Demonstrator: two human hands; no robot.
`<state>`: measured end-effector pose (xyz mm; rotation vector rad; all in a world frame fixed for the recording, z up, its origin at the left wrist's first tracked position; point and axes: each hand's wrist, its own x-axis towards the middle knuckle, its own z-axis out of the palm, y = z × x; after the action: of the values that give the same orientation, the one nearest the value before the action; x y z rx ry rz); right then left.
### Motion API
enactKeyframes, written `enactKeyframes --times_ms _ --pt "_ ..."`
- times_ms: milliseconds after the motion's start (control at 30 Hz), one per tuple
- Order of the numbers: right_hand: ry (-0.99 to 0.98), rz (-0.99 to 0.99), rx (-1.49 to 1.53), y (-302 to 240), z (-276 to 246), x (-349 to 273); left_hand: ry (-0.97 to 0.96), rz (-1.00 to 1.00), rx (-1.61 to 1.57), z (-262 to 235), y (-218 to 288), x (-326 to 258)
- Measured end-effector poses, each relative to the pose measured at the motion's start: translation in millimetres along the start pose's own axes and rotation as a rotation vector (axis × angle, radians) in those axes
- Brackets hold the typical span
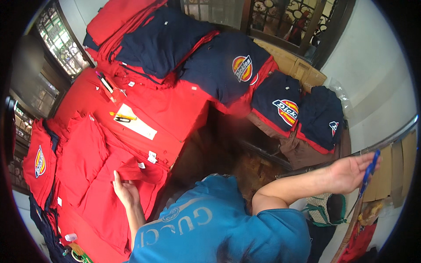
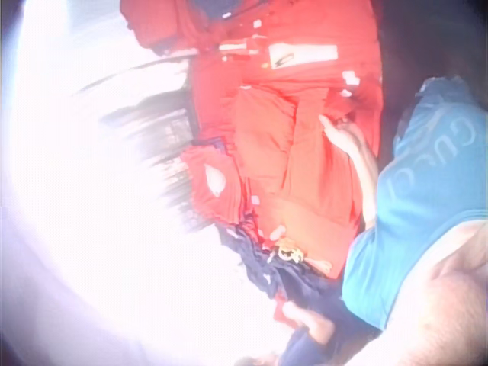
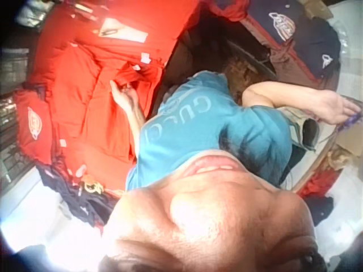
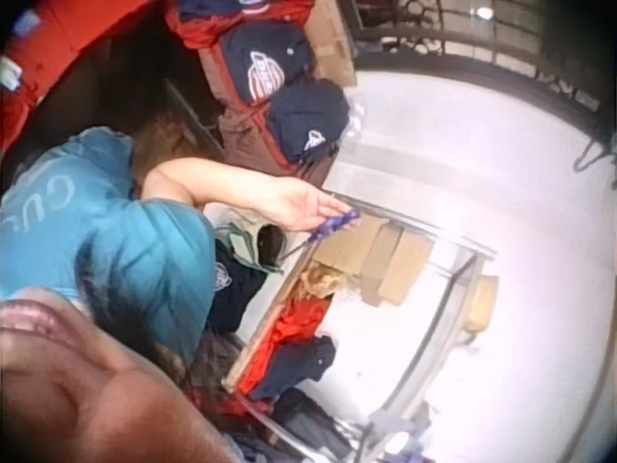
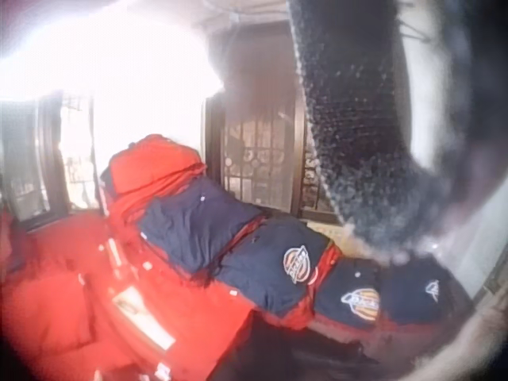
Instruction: The person uses blue-handled scissors to cut tags off a stack of red t-shirts. They repeatedly pick up a shirt, snip the tag, and place the shirt back on the pile. A coworker is visible in the background handling other garments.
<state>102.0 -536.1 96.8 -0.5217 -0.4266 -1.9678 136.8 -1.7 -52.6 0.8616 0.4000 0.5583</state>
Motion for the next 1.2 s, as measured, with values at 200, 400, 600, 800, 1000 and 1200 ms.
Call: enactKeyframes --times_ms 200,400,600,800,1000,1200 --pt "-0.058 0.169 0.668 -32 1 18 -0.076 -0.232 -0.227 -5 -2 -21" --pt "-0.064 0.129 0.577 -34 21 1 -0.079 -0.194 -0.209 -28 4 -28" --pt "-0.034 0.145 0.322 16 59 -35 0.024 -0.087 -0.211 -40 17 -33" --pt "-0.865 0.989 0.209 60 114 -142 -0.092 0.023 -0.199 -12 4 -38" --pt "-1.527 1.938 0.633 -25 127 -367 0.106 0.074 0.067 3 -4 -67" --pt "-1.804 2.059 0.764 -62 117 -448 0.357 0.061 -0.131 -5 -42 -60"
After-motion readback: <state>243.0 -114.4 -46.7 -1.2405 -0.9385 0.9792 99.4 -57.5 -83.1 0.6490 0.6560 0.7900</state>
